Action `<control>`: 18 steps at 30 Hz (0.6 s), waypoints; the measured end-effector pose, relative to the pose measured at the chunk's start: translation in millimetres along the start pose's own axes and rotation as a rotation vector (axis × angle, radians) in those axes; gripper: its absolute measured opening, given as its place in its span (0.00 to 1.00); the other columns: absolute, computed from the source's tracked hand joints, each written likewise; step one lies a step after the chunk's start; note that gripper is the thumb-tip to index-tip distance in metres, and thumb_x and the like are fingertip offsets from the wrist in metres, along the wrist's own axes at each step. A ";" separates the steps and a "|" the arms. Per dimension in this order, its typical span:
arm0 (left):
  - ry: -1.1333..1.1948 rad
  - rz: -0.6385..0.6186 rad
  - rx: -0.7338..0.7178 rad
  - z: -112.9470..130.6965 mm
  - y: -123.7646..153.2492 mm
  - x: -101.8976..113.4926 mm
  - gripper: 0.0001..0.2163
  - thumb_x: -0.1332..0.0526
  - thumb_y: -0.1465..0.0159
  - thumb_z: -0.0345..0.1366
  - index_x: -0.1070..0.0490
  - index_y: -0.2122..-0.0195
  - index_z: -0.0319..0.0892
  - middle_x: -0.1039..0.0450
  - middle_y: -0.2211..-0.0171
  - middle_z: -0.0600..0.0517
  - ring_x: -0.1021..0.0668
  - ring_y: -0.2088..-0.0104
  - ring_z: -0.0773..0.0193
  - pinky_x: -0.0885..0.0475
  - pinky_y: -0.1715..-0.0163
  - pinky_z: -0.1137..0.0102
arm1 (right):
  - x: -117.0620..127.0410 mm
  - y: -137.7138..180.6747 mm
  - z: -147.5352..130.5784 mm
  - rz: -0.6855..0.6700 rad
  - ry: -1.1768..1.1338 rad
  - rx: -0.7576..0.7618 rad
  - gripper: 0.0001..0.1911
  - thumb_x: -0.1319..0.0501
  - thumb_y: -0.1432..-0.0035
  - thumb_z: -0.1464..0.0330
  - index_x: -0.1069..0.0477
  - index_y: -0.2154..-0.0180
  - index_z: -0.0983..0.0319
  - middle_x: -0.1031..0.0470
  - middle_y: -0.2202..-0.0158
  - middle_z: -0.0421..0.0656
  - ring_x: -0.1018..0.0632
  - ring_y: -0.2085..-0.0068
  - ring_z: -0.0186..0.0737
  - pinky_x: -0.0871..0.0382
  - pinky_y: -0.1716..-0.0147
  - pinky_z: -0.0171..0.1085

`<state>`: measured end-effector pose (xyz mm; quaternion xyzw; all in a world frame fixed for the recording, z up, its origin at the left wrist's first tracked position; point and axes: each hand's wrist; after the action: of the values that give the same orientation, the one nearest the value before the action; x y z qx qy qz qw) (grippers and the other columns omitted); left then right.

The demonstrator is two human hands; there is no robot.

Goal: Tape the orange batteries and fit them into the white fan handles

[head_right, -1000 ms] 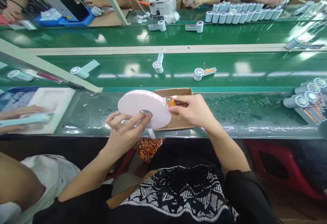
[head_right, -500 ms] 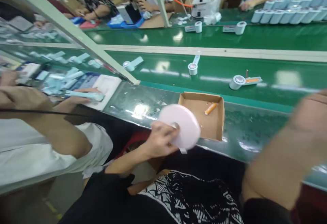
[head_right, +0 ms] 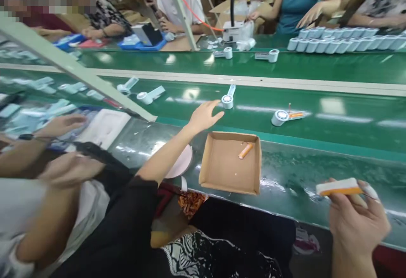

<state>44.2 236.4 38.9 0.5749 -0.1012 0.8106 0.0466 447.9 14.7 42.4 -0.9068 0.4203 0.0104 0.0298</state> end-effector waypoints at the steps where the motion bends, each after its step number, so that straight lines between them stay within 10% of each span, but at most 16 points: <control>1: -0.075 -0.060 0.024 17.8 -39.0 -4.6 0.30 0.44 0.22 0.53 0.36 0.25 0.44 0.29 0.31 0.37 0.27 0.34 0.41 0.30 0.36 0.50 | 8.7 3.9 2.7 0.033 -0.005 0.033 0.31 0.13 0.71 0.54 0.15 0.59 0.39 0.12 0.51 0.52 0.21 0.36 0.76 0.27 0.38 0.71; 5: -0.285 -0.238 0.052 64.8 -130.0 -22.5 0.30 0.41 0.24 0.52 0.30 0.31 0.32 0.25 0.39 0.26 0.23 0.39 0.34 0.28 0.41 0.47 | 36.4 17.4 15.4 0.017 0.050 0.078 0.27 0.13 0.67 0.57 0.14 0.60 0.40 0.12 0.63 0.53 0.15 0.47 0.77 0.22 0.42 0.69; 11: -0.312 -0.387 -0.419 64.5 -111.8 -44.6 0.18 0.30 0.37 0.29 0.22 0.46 0.42 0.20 0.45 0.38 0.25 0.37 0.45 0.31 0.35 0.53 | 57.9 14.7 29.4 -0.012 0.098 0.045 0.27 0.13 0.63 0.58 0.14 0.58 0.49 0.13 0.66 0.49 0.10 0.61 0.68 0.13 0.54 0.62; 18: -0.357 -0.421 -0.664 56.4 -100.2 -39.6 0.23 0.42 0.33 0.21 0.24 0.41 0.47 0.24 0.36 0.41 0.30 0.33 0.50 0.27 0.40 0.56 | -99.9 -32.4 12.5 -0.471 -0.136 0.140 0.34 0.16 0.57 0.57 0.20 0.48 0.58 0.11 0.60 0.43 0.09 0.57 0.52 0.10 0.55 0.50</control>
<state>128.7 323.4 30.7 0.6681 -0.2438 0.5947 0.3751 408.1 112.5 35.8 -0.9727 0.1940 0.0349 0.1221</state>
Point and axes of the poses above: each hand's wrist, its own y-axis away from the middle knuckle, its own x-axis out of the back of the hand, z = x × y
